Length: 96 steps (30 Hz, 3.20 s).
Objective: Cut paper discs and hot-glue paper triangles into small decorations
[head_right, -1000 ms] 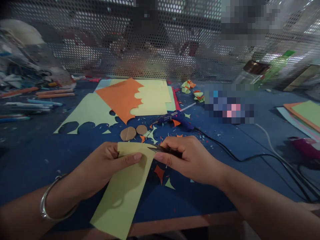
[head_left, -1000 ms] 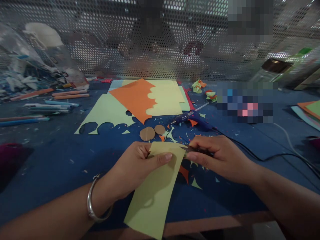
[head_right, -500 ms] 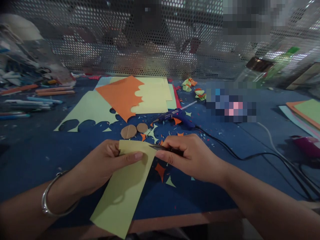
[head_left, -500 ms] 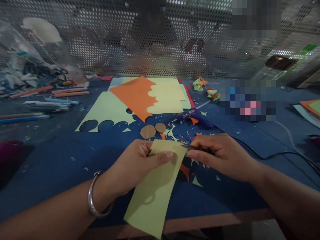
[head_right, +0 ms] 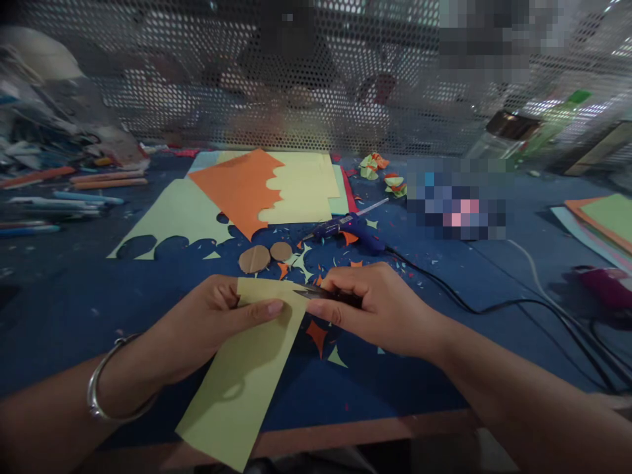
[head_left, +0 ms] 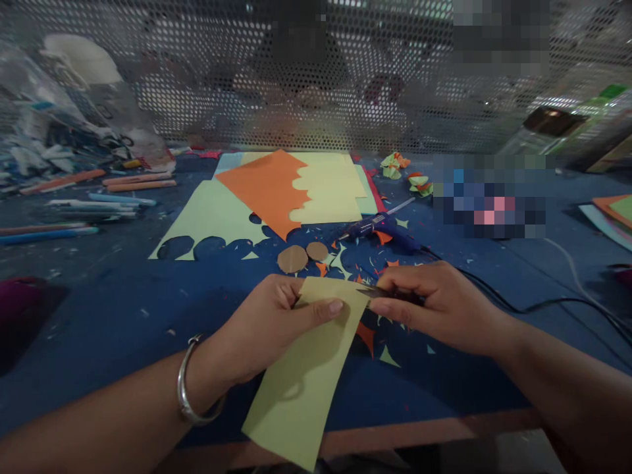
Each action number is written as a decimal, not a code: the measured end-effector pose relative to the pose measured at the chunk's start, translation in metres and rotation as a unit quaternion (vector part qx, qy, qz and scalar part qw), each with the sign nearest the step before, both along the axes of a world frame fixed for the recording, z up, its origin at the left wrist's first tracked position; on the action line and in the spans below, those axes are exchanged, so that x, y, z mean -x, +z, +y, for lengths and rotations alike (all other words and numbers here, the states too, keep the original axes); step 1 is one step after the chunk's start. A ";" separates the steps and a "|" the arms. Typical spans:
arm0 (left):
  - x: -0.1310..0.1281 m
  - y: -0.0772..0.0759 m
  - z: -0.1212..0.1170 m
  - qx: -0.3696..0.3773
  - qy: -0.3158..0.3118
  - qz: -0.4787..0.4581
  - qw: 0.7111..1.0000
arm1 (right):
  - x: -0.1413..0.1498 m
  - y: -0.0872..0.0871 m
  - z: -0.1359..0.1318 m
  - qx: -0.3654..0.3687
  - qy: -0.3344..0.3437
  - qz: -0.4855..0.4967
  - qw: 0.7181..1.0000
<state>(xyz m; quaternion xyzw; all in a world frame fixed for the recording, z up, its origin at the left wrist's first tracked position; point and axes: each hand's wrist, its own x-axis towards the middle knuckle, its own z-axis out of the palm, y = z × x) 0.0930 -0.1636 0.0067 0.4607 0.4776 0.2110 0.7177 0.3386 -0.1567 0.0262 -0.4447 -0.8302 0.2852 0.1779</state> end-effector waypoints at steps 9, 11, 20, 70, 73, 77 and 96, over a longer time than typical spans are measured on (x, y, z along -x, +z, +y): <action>-0.003 0.001 0.000 0.010 -0.011 -0.031 0.999 | -0.001 -0.002 -0.001 0.014 -0.008 0.010 1.000; -0.002 0.001 -0.001 0.014 -0.010 -0.034 0.999 | 0.000 -0.003 0.000 0.018 -0.007 0.009 1.000; -0.004 0.002 -0.001 0.026 -0.007 -0.039 0.999 | 0.001 -0.001 -0.001 0.005 -0.002 -0.001 1.000; -0.004 -0.002 -0.004 -0.032 -0.025 -0.032 0.999 | 0.005 0.000 -0.002 -0.010 0.022 -0.009 1.000; -0.004 -0.001 -0.005 -0.029 -0.025 -0.033 0.999 | 0.005 0.001 -0.003 -0.011 0.023 -0.012 1.000; -0.004 -0.001 -0.007 -0.023 -0.026 -0.034 0.999 | 0.004 0.000 -0.003 -0.011 0.030 -0.014 0.999; -0.006 -0.001 -0.007 -0.025 -0.034 -0.046 0.998 | 0.006 -0.001 -0.004 -0.020 0.033 -0.019 0.999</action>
